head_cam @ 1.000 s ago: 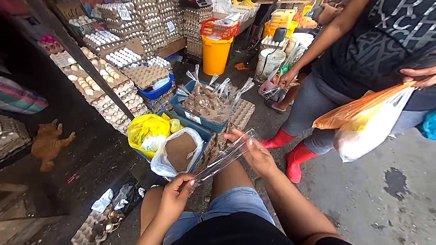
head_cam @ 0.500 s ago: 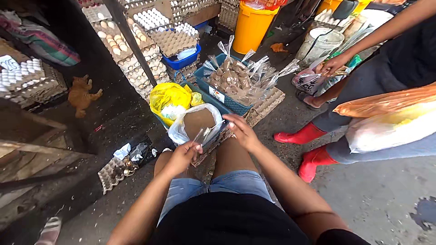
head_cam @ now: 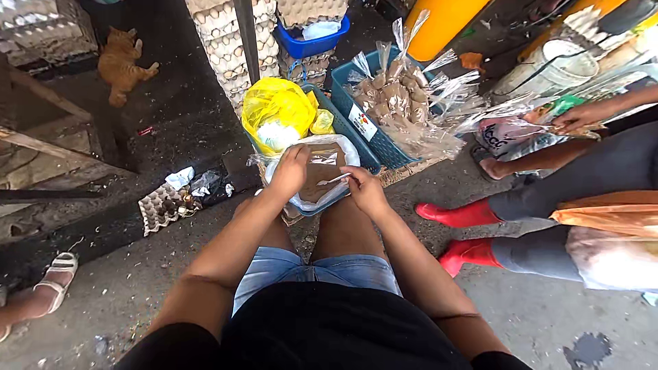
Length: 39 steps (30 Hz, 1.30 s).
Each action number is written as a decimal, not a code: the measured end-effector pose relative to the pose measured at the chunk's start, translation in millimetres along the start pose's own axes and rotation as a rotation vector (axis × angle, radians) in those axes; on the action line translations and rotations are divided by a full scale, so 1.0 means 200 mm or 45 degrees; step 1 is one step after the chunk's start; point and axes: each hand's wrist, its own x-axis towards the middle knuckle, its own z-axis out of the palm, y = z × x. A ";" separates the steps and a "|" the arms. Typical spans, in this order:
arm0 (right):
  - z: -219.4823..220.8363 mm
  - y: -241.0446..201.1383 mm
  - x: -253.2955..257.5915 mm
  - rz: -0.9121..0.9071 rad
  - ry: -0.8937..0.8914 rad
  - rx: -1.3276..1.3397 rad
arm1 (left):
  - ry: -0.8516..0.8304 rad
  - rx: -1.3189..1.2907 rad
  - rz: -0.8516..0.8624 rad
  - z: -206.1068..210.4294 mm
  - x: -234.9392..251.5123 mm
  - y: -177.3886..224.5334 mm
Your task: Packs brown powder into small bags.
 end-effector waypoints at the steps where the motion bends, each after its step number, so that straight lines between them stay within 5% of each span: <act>1: 0.01 -0.01 0.01 -0.010 -0.052 0.052 | -0.012 -0.075 -0.031 0.04 0.00 -0.01; 7: 0.05 0.02 0.11 -0.109 -0.145 0.116 | 0.177 -0.499 -0.168 0.10 -0.03 -0.05; 13: 0.11 0.05 0.34 -0.209 0.288 0.102 | 0.257 -0.648 -0.218 0.11 -0.04 -0.07; 21: 0.27 -0.02 0.41 0.346 0.073 0.470 | 0.222 -0.658 -0.245 0.09 -0.03 -0.08; 26: 0.28 -0.07 0.36 0.479 -0.065 0.451 | 0.200 -0.594 -0.259 0.09 -0.03 -0.06; 39: -0.18 -0.17 0.30 0.370 0.506 0.923 | 0.114 -0.597 -0.311 0.08 -0.02 -0.06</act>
